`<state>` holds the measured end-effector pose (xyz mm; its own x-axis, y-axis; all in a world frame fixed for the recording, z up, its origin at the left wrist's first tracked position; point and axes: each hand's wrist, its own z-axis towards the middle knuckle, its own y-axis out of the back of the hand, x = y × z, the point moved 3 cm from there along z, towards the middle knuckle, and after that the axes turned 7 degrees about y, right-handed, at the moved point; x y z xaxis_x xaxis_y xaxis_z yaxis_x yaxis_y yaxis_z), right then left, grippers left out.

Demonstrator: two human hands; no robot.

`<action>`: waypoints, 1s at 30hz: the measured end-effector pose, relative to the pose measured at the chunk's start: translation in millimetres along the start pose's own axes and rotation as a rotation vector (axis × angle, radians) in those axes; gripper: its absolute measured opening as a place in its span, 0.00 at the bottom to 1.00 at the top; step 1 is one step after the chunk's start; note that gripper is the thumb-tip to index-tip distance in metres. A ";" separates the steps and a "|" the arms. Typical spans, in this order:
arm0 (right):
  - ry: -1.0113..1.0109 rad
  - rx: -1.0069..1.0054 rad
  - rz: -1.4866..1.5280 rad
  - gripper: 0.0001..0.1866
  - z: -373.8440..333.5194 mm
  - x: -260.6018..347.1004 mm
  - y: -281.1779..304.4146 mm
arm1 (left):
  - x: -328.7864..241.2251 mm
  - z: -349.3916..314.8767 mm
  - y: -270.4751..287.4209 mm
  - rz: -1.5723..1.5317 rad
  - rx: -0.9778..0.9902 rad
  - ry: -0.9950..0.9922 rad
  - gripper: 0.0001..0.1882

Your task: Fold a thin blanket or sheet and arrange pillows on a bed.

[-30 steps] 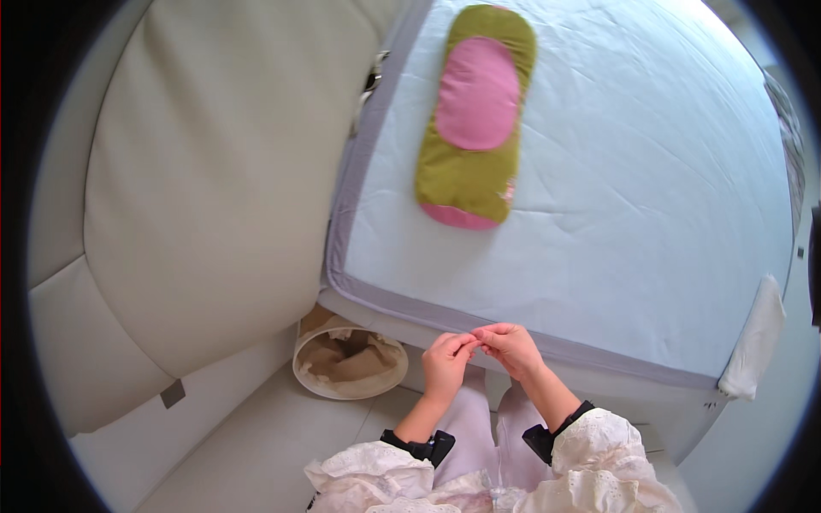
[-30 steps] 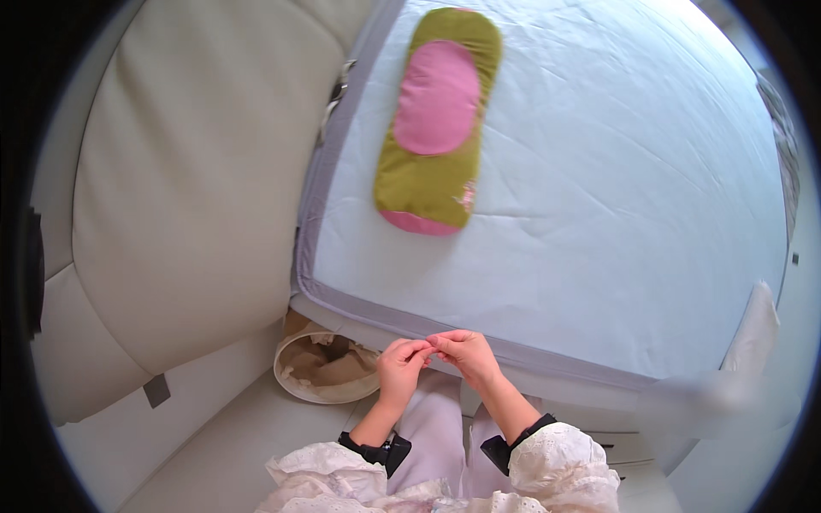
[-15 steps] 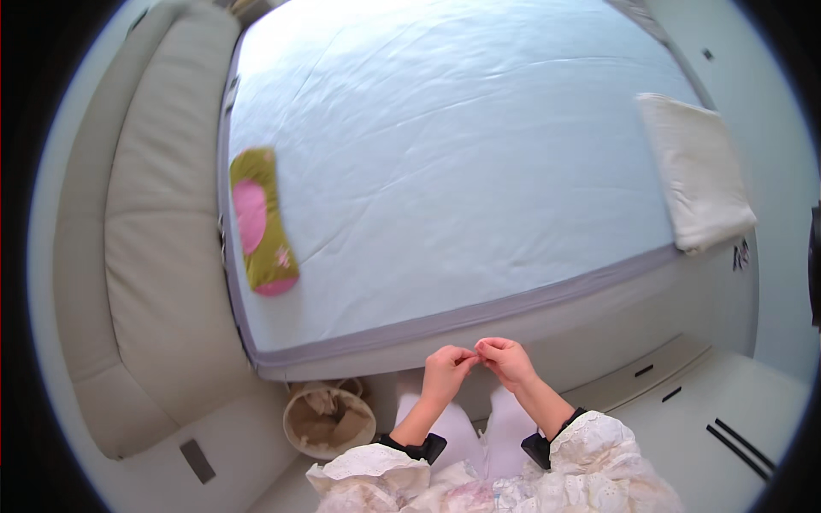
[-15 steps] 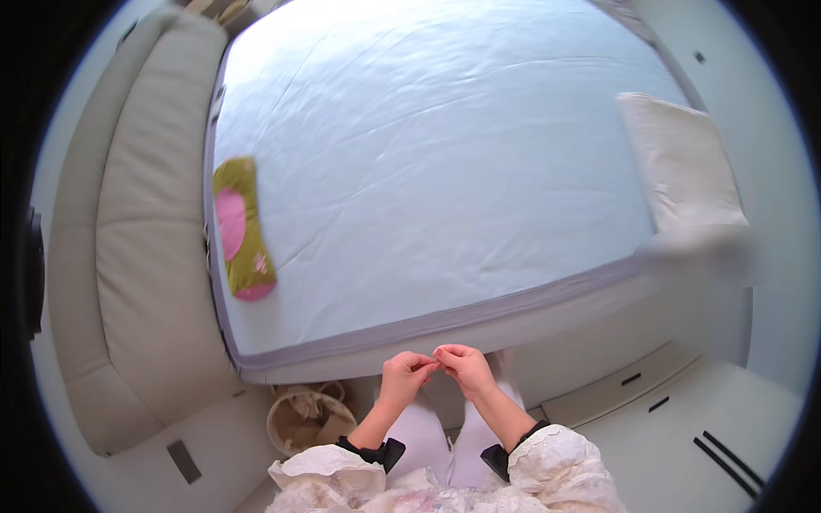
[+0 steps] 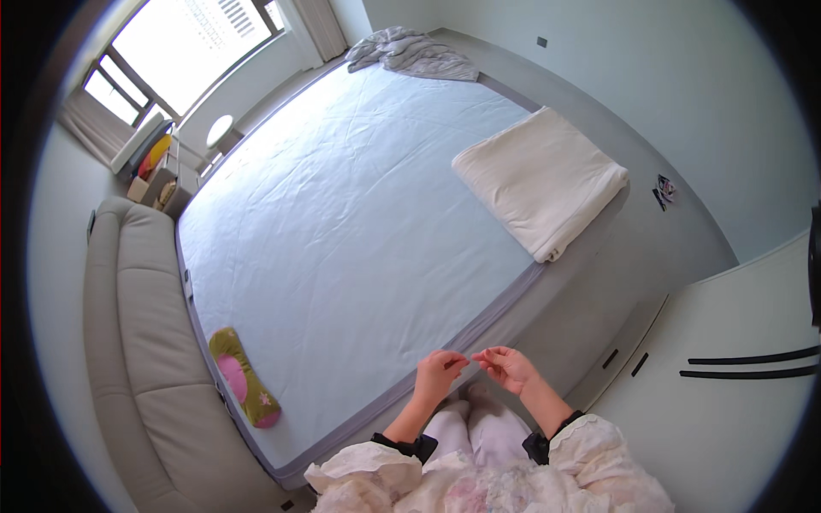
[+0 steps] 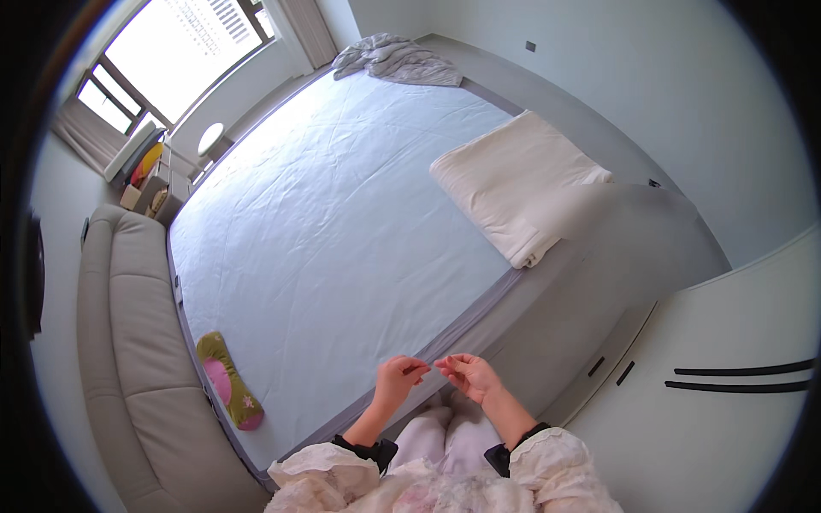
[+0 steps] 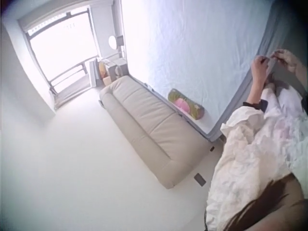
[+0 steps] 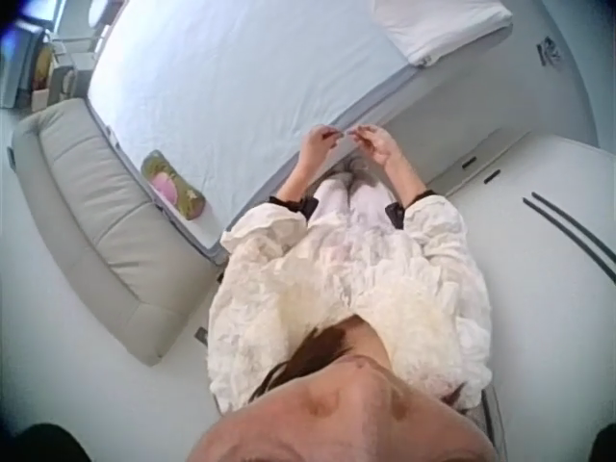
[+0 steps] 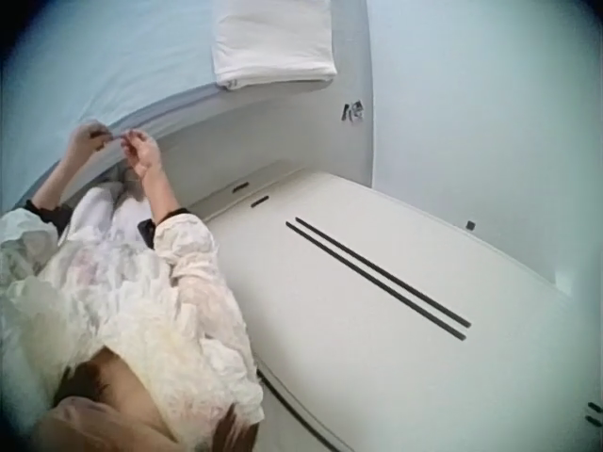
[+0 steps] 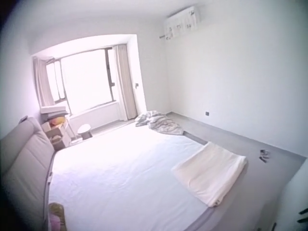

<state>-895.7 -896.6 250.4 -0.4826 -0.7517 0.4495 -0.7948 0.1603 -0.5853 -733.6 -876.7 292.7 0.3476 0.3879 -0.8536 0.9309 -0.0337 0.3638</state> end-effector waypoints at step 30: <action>0.582 -0.907 -0.995 0.03 -91.8 620.9 486.4 | -160.5 252.5 -116.8 0.377 -0.140 0.121 0.13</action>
<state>-1615.6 -1226.6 306.7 0.4887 -0.4668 0.7371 -0.7293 0.2452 0.6388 -869.7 -1167.6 293.1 0.6379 0.4779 -0.6039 0.7137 -0.0722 0.6967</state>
